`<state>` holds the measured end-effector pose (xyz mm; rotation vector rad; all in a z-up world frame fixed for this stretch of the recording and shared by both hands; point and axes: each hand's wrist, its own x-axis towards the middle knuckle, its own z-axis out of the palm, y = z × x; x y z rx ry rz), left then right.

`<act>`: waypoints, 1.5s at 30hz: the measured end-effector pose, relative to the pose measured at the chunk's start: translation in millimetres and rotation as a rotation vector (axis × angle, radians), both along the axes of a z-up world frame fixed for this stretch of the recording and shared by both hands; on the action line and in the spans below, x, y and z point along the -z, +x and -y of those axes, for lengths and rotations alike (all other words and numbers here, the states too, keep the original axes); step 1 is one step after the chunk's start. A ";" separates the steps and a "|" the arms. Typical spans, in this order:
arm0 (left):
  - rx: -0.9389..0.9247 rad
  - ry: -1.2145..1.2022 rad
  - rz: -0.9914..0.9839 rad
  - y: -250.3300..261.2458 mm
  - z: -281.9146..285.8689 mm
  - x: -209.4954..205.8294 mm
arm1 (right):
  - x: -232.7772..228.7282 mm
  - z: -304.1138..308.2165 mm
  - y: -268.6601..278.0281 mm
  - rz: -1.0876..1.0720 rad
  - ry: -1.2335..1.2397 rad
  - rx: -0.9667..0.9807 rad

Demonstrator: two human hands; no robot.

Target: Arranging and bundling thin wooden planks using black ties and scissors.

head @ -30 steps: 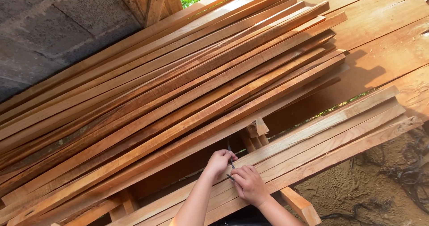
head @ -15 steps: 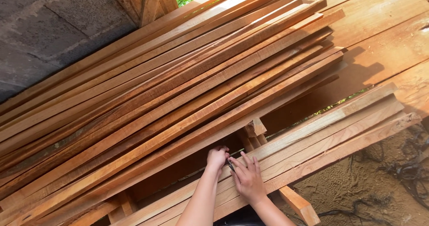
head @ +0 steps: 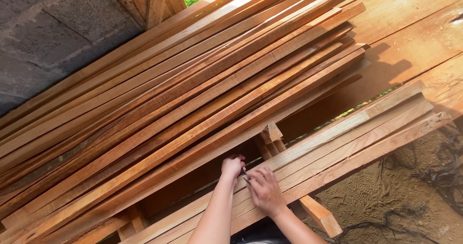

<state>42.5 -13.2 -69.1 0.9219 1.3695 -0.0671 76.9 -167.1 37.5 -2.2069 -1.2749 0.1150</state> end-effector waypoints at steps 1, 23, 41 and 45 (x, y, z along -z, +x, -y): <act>0.017 -0.002 -0.001 -0.3 -0.1 -2.4 | -2.7 2.1 0.1 0.011 0.037 -0.046; 0.120 0.154 0.215 -52.4 -13.7 -16.0 | -42.1 -15.3 -1.1 -0.741 0.229 0.221; 0.314 0.629 0.502 -50.1 -2.6 -127.8 | -36.6 -41.4 20.6 -0.698 -0.046 0.148; 0.439 0.648 0.587 -43.9 -5.9 -108.0 | -21.5 -36.4 22.2 -0.661 -0.050 0.072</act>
